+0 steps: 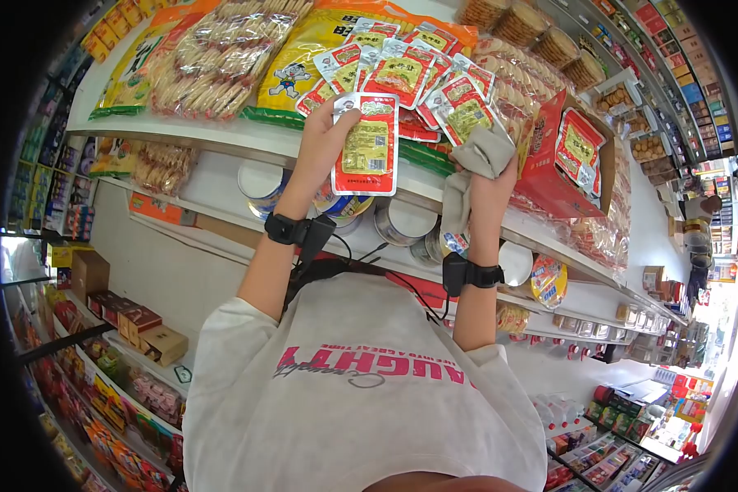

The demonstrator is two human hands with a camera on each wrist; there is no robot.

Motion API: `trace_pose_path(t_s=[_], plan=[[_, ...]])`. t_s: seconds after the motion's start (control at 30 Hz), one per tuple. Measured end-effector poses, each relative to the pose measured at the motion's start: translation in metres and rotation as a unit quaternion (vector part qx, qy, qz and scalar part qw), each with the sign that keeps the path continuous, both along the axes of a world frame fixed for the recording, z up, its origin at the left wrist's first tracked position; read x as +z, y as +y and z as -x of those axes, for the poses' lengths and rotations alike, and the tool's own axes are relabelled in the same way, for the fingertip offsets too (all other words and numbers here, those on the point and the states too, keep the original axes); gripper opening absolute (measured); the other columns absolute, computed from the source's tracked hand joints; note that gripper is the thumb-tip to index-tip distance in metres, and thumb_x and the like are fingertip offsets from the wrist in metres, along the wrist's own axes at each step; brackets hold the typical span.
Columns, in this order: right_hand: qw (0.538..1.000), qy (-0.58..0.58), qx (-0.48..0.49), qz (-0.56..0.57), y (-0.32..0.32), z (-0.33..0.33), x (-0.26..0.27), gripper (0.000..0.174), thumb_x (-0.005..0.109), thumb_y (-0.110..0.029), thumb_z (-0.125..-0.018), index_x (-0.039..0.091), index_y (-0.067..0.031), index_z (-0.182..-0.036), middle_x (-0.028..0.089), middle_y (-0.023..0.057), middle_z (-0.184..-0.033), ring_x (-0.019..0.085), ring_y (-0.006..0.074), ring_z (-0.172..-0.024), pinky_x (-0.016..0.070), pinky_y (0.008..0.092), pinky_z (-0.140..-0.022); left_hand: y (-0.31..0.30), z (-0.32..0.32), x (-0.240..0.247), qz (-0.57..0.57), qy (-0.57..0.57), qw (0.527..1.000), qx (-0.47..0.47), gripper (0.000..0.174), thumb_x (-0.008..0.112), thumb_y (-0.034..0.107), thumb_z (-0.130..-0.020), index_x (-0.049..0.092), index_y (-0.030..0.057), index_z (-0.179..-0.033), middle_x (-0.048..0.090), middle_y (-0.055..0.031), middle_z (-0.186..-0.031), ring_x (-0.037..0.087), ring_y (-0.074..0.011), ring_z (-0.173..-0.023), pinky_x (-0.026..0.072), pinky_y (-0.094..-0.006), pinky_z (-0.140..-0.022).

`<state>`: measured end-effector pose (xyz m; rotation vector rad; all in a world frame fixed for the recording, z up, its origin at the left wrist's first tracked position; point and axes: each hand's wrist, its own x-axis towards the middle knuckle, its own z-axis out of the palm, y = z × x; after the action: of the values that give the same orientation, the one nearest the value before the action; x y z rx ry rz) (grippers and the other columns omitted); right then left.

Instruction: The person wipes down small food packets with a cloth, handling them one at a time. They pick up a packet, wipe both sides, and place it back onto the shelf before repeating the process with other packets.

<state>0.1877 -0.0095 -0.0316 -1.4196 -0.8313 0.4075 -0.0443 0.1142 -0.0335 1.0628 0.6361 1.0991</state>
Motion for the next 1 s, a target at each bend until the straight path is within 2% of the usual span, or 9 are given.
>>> trace_pose_path(t_s=[0.13,0.23,1.0], plan=[[1.000,0.018,0.010,-0.002,-0.0004,-0.0009,-0.0024,0.056,0.076,-0.008,-0.080,0.051,-0.0004,-0.129,0.065,0.0113,-0.114,0.064,0.0201,-0.103,0.0519,0.0335,-0.088,-0.0016,0.0007,0.0012,0.014,0.002,1.000,0.008,0.038,0.062,0.009,-0.096,0.055,-0.0063,-0.131,0.070,-0.0094,-0.109,0.067,-0.0098,-0.092,0.0542,-0.0243,-0.077],[1.000,-0.012,-0.004,0.007,0.0018,-0.0064,-0.0094,0.056,0.077,-0.011,-0.080,0.052,-0.0005,-0.128,0.065,0.0117,-0.114,0.063,0.0208,-0.104,0.0501,0.0345,-0.091,-0.0007,0.0007,0.0002,0.007,0.002,1.000,0.006,0.040,0.062,0.009,-0.096,0.055,-0.0063,-0.132,0.070,-0.0097,-0.110,0.067,-0.0100,-0.093,0.0541,-0.0241,-0.078],[1.000,0.012,-0.004,0.020,-0.0001,-0.0031,-0.0054,0.056,0.079,-0.012,-0.077,0.052,-0.0004,-0.125,0.065,0.0132,-0.114,0.063,0.0226,-0.104,0.0501,0.0359,-0.091,-0.0032,0.0017,0.0034,0.012,-0.002,1.000,-0.002,0.038,0.061,0.009,-0.097,0.054,-0.0054,-0.132,0.070,-0.0098,-0.110,0.068,-0.0103,-0.092,0.0551,-0.0234,-0.076]])
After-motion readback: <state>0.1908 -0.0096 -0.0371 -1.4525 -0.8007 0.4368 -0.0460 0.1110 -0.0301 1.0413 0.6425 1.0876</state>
